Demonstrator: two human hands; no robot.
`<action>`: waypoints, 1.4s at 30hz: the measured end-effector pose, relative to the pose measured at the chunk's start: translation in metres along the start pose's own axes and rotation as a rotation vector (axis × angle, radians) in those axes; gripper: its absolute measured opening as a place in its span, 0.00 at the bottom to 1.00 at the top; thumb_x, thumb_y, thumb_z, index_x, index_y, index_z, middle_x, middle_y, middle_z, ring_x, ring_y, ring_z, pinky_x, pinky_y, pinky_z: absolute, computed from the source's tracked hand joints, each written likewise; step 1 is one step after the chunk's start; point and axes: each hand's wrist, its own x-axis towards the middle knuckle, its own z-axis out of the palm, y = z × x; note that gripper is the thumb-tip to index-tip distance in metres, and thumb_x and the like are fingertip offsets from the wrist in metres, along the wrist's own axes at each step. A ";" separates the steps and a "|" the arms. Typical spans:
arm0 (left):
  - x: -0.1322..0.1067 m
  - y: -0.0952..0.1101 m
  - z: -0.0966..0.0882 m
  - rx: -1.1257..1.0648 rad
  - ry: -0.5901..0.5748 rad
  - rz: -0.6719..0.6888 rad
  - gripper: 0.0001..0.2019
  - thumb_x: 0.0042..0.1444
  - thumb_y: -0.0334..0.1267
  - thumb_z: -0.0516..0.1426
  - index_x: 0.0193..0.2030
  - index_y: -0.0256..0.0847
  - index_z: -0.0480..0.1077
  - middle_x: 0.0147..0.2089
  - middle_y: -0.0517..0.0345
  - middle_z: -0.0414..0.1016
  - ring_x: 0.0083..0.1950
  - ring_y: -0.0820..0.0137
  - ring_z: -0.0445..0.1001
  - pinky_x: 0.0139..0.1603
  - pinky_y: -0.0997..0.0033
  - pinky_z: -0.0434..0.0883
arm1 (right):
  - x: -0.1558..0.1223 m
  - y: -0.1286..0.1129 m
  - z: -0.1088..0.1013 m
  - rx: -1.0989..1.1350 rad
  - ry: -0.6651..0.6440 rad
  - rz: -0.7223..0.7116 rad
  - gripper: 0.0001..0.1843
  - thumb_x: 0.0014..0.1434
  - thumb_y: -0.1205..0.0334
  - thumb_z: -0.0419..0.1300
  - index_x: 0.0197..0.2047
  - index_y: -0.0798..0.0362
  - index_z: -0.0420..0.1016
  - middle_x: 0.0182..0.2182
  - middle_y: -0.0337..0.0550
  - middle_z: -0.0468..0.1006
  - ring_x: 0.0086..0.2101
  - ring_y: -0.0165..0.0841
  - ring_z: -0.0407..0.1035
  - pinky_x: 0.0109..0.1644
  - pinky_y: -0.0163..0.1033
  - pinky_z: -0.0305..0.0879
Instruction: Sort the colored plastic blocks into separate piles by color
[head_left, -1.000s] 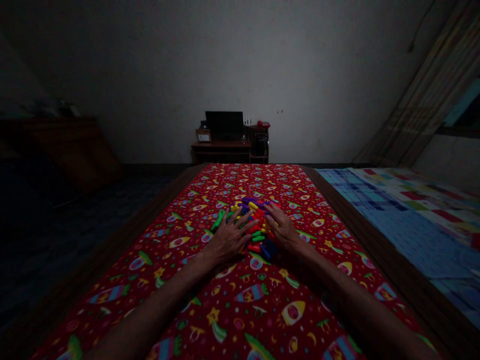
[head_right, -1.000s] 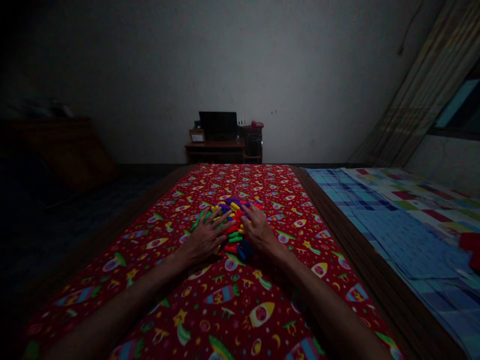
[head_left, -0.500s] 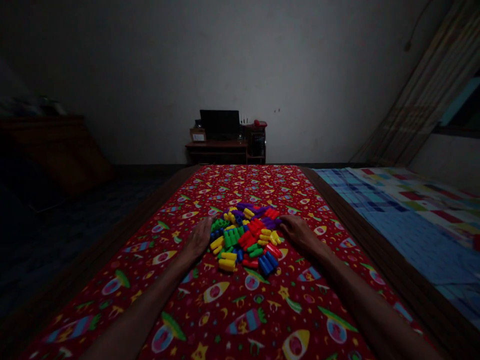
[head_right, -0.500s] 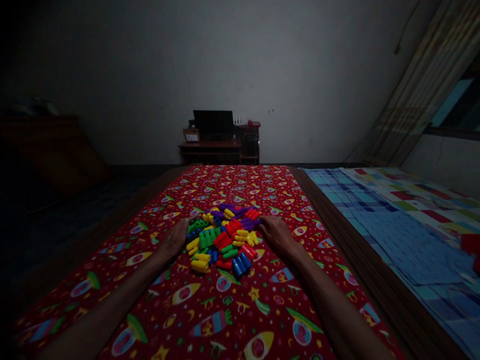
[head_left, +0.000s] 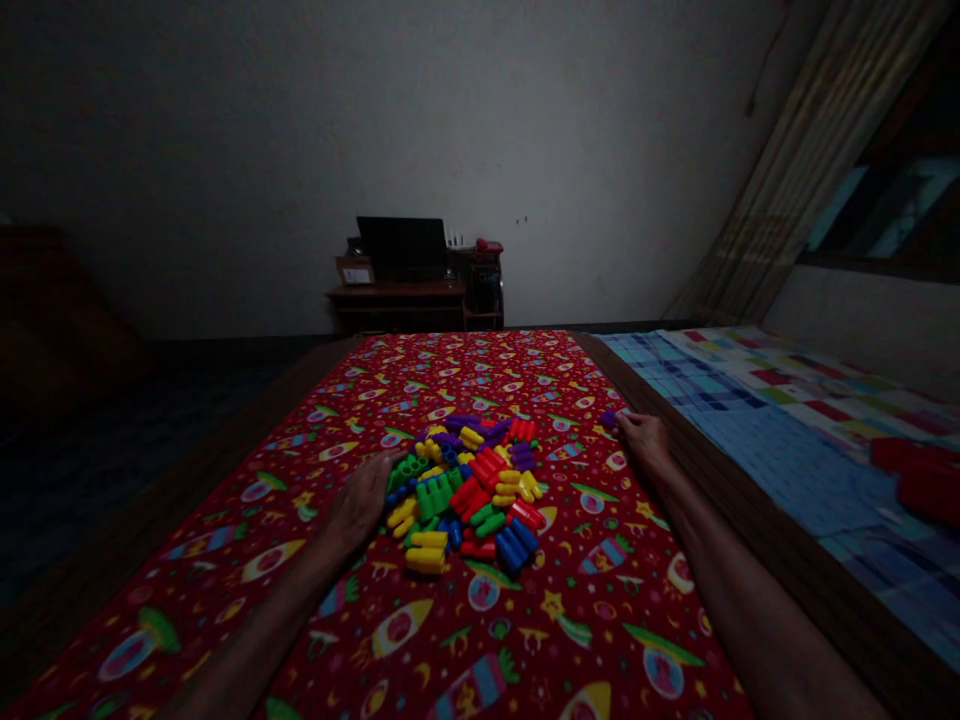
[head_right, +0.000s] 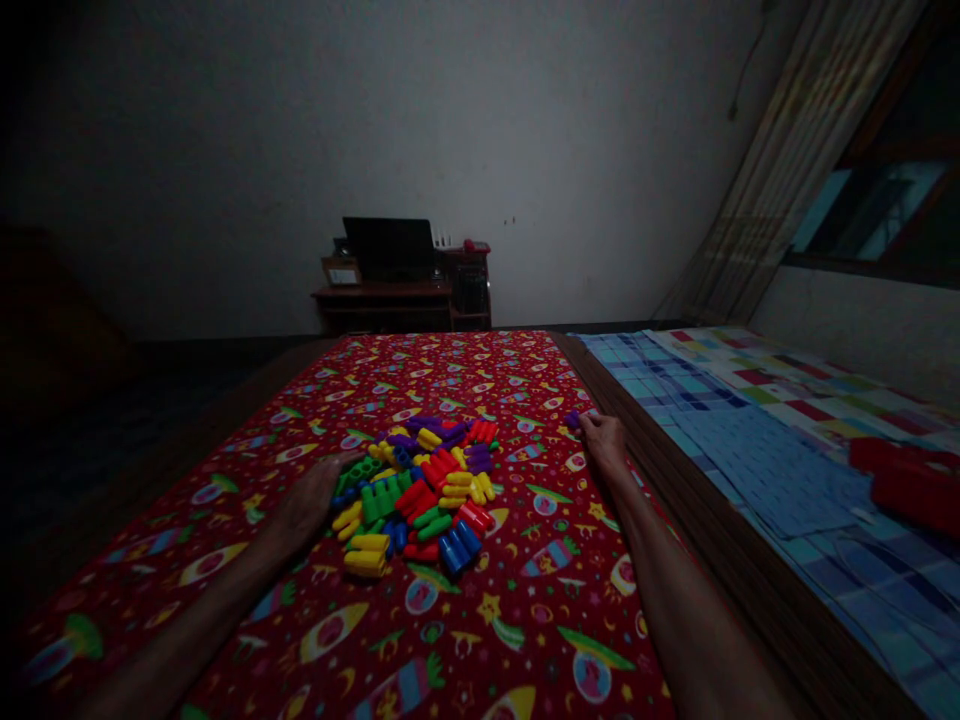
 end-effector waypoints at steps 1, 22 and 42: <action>0.000 0.000 -0.001 0.000 -0.001 0.001 0.31 0.64 0.50 0.34 0.55 0.36 0.70 0.58 0.46 0.72 0.60 0.60 0.69 0.64 0.57 0.61 | 0.000 0.001 0.000 0.064 -0.008 0.030 0.20 0.50 0.52 0.59 0.33 0.62 0.81 0.21 0.46 0.79 0.22 0.34 0.71 0.24 0.34 0.62; -0.002 -0.002 0.002 -0.049 0.016 0.026 0.29 0.65 0.49 0.35 0.54 0.36 0.71 0.56 0.45 0.73 0.58 0.61 0.70 0.63 0.57 0.62 | -0.093 -0.063 0.067 -0.069 -0.513 -0.691 0.14 0.56 0.62 0.58 0.45 0.54 0.79 0.40 0.49 0.80 0.40 0.38 0.72 0.45 0.41 0.67; -0.002 -0.004 0.003 -0.032 0.012 0.024 0.30 0.64 0.51 0.36 0.54 0.35 0.71 0.58 0.45 0.72 0.60 0.60 0.68 0.65 0.56 0.61 | -0.031 -0.053 0.026 -0.024 -0.073 -0.398 0.18 0.55 0.59 0.54 0.41 0.56 0.81 0.37 0.50 0.82 0.37 0.39 0.76 0.43 0.42 0.70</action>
